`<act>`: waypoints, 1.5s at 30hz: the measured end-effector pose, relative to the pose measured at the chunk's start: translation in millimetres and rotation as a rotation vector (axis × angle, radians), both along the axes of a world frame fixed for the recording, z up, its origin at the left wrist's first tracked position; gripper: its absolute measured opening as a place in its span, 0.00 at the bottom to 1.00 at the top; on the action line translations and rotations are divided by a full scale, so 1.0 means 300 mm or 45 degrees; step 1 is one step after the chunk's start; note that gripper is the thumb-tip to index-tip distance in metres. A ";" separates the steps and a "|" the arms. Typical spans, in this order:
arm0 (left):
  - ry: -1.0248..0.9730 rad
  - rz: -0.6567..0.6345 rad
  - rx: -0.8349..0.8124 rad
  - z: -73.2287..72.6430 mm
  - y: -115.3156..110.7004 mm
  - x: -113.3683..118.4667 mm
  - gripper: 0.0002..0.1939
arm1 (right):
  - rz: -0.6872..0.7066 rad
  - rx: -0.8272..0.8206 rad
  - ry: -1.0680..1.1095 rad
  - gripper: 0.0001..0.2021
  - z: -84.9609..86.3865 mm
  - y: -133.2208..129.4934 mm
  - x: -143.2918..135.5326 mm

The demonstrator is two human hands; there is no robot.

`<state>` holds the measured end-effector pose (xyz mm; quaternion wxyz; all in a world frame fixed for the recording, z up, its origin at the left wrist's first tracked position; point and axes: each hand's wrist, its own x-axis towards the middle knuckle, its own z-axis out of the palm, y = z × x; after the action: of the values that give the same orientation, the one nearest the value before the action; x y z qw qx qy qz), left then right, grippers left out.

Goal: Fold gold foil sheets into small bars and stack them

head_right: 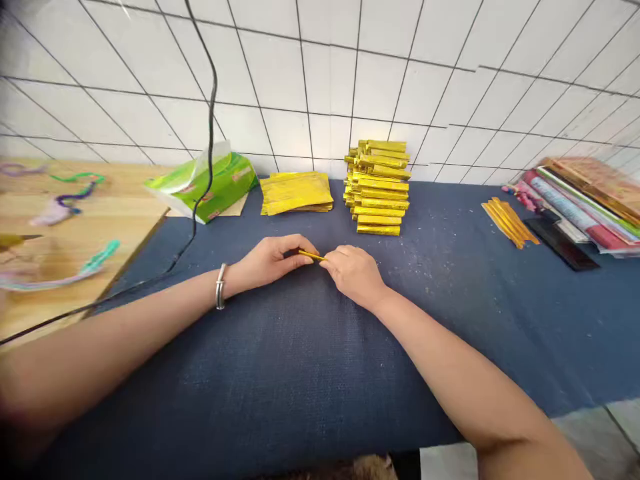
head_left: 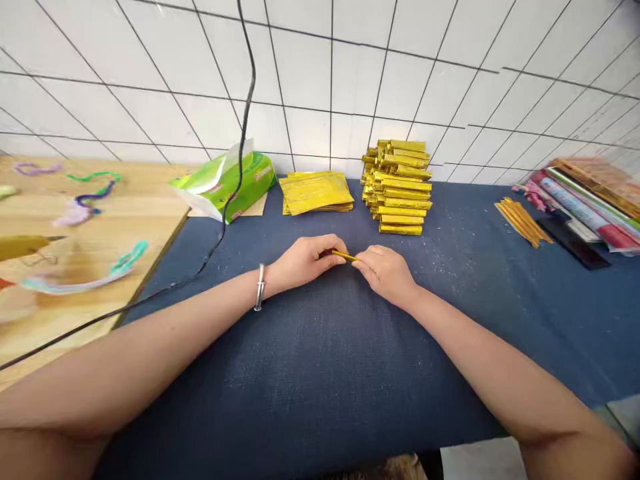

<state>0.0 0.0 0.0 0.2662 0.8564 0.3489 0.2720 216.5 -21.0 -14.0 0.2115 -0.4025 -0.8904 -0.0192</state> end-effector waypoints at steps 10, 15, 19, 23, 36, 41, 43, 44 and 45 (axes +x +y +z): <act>0.274 0.001 0.239 -0.008 -0.019 0.008 0.13 | 0.005 0.020 -0.100 0.19 0.004 -0.015 -0.022; 0.236 0.027 0.187 -0.001 -0.010 0.001 0.14 | -0.020 -0.018 -0.090 0.20 0.007 -0.005 -0.022; 0.181 0.066 0.093 0.001 0.010 -0.016 0.14 | -0.081 -0.066 -0.108 0.20 0.016 -0.002 -0.016; 0.133 -0.070 -0.080 0.003 0.034 -0.037 0.15 | -0.100 -0.131 -0.134 0.19 0.021 -0.003 -0.014; 0.133 -0.124 -0.091 0.001 0.068 -0.070 0.15 | -0.074 -0.271 -0.103 0.14 0.030 0.001 -0.007; 0.212 -0.036 0.099 -0.006 0.077 -0.079 0.15 | -0.116 -0.251 -0.092 0.15 0.021 0.002 -0.005; 0.202 -0.021 0.097 -0.010 0.078 -0.082 0.16 | -0.087 -0.205 -0.066 0.15 0.015 0.003 -0.004; 0.191 -0.018 0.086 -0.011 0.078 -0.084 0.17 | -0.082 -0.176 -0.065 0.15 0.012 0.004 -0.004; 0.175 -0.014 0.075 -0.012 0.078 -0.085 0.17 | -0.080 -0.148 -0.072 0.15 0.010 0.004 -0.003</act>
<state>-25.5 23.5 -3.7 0.2178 0.8824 0.3535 0.2213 215.5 -19.9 -11.0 0.1618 -0.4411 -0.8826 0.0145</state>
